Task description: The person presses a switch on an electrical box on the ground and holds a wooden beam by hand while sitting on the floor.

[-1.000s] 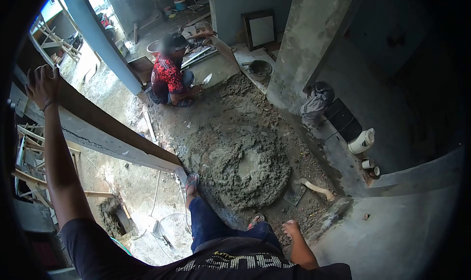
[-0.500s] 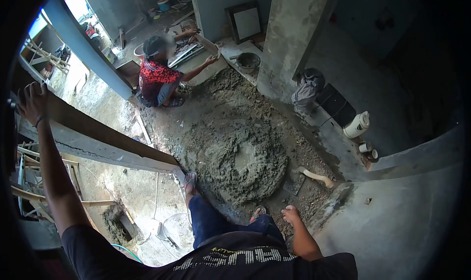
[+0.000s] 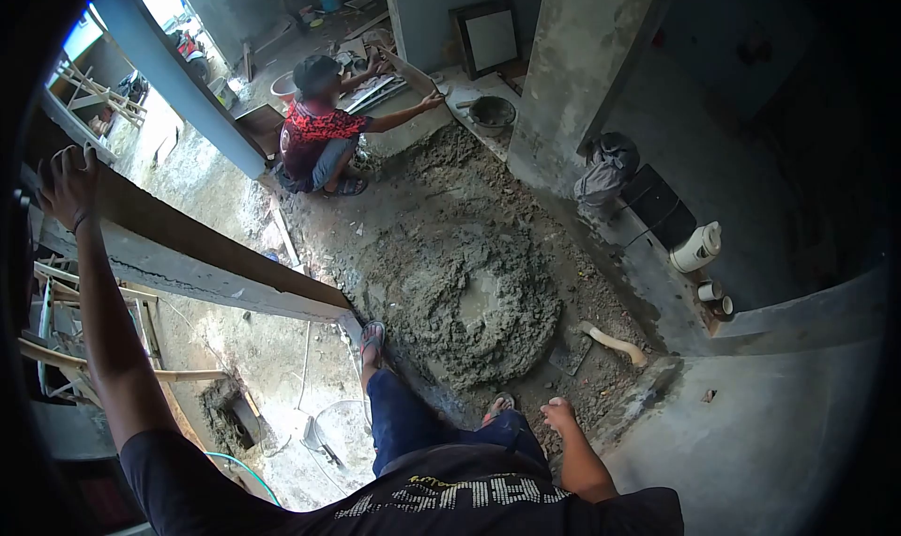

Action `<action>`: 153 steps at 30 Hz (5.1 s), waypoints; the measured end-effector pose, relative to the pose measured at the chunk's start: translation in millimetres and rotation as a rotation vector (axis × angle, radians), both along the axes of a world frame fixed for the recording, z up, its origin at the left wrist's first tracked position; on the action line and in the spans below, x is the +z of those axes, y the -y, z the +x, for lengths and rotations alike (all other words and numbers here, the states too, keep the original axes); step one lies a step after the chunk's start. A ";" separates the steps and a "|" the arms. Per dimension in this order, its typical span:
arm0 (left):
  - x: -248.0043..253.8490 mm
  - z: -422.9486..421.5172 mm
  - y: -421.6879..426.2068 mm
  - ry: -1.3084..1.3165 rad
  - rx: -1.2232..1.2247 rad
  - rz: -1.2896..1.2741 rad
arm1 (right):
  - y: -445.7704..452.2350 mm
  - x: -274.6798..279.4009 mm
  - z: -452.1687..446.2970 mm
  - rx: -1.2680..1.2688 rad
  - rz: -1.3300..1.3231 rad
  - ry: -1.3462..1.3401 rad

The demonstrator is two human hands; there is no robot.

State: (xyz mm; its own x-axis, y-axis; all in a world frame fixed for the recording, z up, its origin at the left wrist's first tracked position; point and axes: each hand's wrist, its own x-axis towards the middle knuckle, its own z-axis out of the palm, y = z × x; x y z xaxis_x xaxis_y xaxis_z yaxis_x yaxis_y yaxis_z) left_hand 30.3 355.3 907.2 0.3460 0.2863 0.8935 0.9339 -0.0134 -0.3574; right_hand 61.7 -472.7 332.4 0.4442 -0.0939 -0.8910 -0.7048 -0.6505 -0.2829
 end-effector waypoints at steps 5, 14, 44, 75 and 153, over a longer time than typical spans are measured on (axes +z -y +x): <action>-1.4 -2.3 -6.9 -0.007 -0.027 0.046 | -10.4 3.4 5.3 0.024 0.002 0.008; -1.1 0.3 -0.1 -0.004 -0.043 0.055 | -15.8 -9.0 2.2 0.012 0.027 -0.010; -0.4 -0.8 1.2 -0.017 -0.036 0.064 | -16.9 -15.5 1.5 -0.011 -0.002 0.067; -1.0 -7.8 -28.2 -0.070 0.097 0.024 | -13.8 -27.9 -10.5 0.050 0.012 0.013; -2.5 -7.5 -30.6 -0.071 0.065 0.068 | -56.9 -29.3 18.3 0.150 0.034 0.039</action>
State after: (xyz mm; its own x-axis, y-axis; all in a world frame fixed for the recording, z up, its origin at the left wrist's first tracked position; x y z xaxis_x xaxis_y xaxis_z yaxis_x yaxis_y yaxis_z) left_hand 22.8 385.9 904.7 0.3917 0.2498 0.8855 0.9044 0.0727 -0.4205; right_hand 80.0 -415.9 303.2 0.4849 0.0064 -0.8745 -0.5885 -0.7373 -0.3317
